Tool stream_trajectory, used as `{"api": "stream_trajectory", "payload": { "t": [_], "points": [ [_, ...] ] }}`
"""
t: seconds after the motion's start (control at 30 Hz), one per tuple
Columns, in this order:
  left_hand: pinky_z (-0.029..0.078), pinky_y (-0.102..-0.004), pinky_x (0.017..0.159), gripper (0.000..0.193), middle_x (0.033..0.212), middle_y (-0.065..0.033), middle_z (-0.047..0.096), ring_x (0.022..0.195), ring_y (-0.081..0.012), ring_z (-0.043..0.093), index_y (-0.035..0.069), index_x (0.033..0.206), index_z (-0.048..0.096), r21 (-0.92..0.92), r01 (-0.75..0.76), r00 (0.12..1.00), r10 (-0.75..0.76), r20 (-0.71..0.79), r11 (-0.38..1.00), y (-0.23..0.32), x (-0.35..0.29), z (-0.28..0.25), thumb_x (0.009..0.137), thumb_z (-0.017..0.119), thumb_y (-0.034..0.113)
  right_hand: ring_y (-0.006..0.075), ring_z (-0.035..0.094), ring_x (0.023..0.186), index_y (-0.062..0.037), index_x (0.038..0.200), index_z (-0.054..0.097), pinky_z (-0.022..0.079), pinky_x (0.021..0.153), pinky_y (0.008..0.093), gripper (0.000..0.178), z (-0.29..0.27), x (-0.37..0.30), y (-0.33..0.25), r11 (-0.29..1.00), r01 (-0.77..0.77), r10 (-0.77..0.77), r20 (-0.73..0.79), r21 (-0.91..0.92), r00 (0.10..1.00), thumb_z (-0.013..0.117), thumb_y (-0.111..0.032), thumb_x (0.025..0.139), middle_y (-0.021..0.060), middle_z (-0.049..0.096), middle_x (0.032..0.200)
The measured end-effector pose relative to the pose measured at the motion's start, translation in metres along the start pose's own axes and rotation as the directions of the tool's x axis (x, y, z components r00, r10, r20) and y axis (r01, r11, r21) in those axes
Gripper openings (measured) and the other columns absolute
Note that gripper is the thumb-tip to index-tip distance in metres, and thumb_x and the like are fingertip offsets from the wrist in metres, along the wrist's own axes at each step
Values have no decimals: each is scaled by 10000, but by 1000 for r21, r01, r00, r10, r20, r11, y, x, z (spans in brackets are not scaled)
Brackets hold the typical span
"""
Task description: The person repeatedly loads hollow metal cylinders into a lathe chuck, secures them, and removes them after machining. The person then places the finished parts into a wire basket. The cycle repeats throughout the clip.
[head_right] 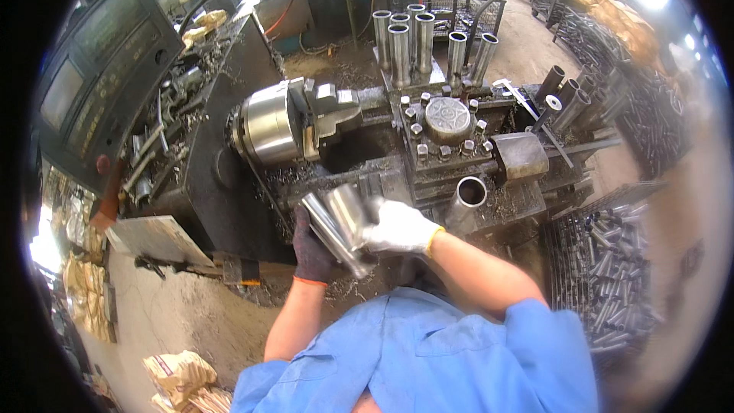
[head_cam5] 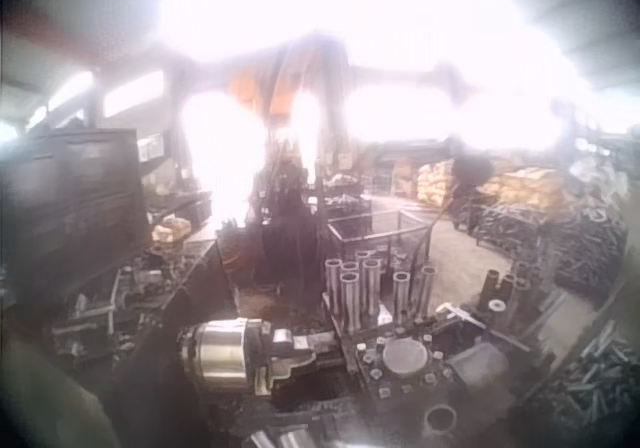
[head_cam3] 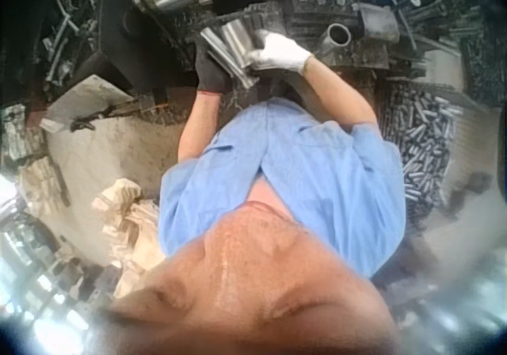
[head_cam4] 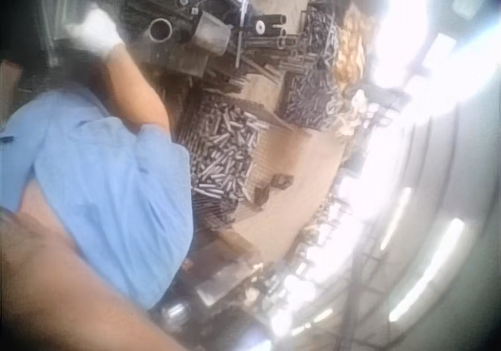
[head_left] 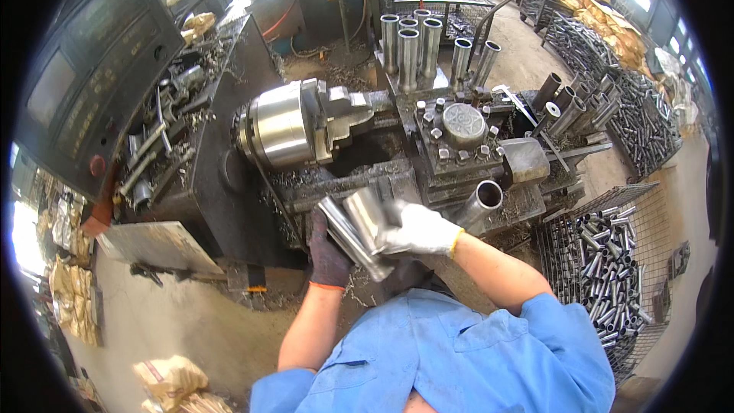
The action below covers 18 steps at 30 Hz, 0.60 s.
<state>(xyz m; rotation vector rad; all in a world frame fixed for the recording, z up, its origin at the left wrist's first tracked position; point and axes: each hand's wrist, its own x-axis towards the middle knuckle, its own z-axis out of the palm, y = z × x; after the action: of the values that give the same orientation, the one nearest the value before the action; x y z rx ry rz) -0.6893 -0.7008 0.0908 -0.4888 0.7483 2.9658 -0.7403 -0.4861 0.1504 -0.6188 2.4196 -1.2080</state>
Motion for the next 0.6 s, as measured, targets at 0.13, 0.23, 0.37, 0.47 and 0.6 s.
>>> {"api": "stream_trajectory", "payload": {
  "t": [0.13, 0.23, 0.37, 0.47, 0.6],
  "points": [
    [440, -509, 1183, 697, 1467, -175, 606, 1325, -352, 585, 72, 1433, 585, 115, -110, 994, 109, 12, 987, -6, -10, 50, 1065, 532, 661, 285, 721, 978, 10, 1361, 588, 580, 914, 408, 827, 12, -5, -41, 900, -335, 291, 189, 278, 938, 915, -445, 753, 199, 729, 1131],
    [400, -513, 1226, 734, 1497, -192, 592, 1386, -368, 551, 59, 1501, 549, 306, -325, 921, 225, 319, 895, 33, 9, 88, 1077, 501, 656, 195, 704, 916, -7, 1363, 579, 600, 782, 384, 784, -18, -18, -81, 806, -307, 269, 149, 506, 951, 926, -358, 754, 144, 722, 1121],
    [300, -535, 1286, 681, 1541, -175, 565, 1452, -407, 494, 61, 1518, 546, 569, -354, 413, 422, 807, -742, 123, 120, 129, 1033, 617, 534, 427, 714, 1171, -86, 1472, 549, 578, 1019, 481, 863, -128, -15, -114, 946, 325, -324, 134, 14, 936, 887, -335, 718, 232, 711, 1305],
    [254, -532, 1309, 617, 1521, -128, 577, 1482, -359, 465, 121, 1473, 588, 502, -44, 583, 386, 715, -864, 137, 158, 127, 913, 765, 314, 407, 741, 1069, -50, 1469, 542, 610, 947, 479, 835, -212, 42, -114, 755, 518, -513, 129, -403, 848, 809, -301, 719, 243, 716, 1220],
    [299, -539, 1287, 614, 1503, -105, 581, 1463, -332, 484, 146, 1436, 605, 456, -61, 474, 377, 796, -888, 136, 168, 118, 842, 752, 189, 397, 717, 1086, -94, 1409, 591, 574, 965, 517, 740, -259, 131, -86, 532, 213, -318, 39, -820, 947, 849, -222, 726, 177, 723, 1201]
  ]
}}
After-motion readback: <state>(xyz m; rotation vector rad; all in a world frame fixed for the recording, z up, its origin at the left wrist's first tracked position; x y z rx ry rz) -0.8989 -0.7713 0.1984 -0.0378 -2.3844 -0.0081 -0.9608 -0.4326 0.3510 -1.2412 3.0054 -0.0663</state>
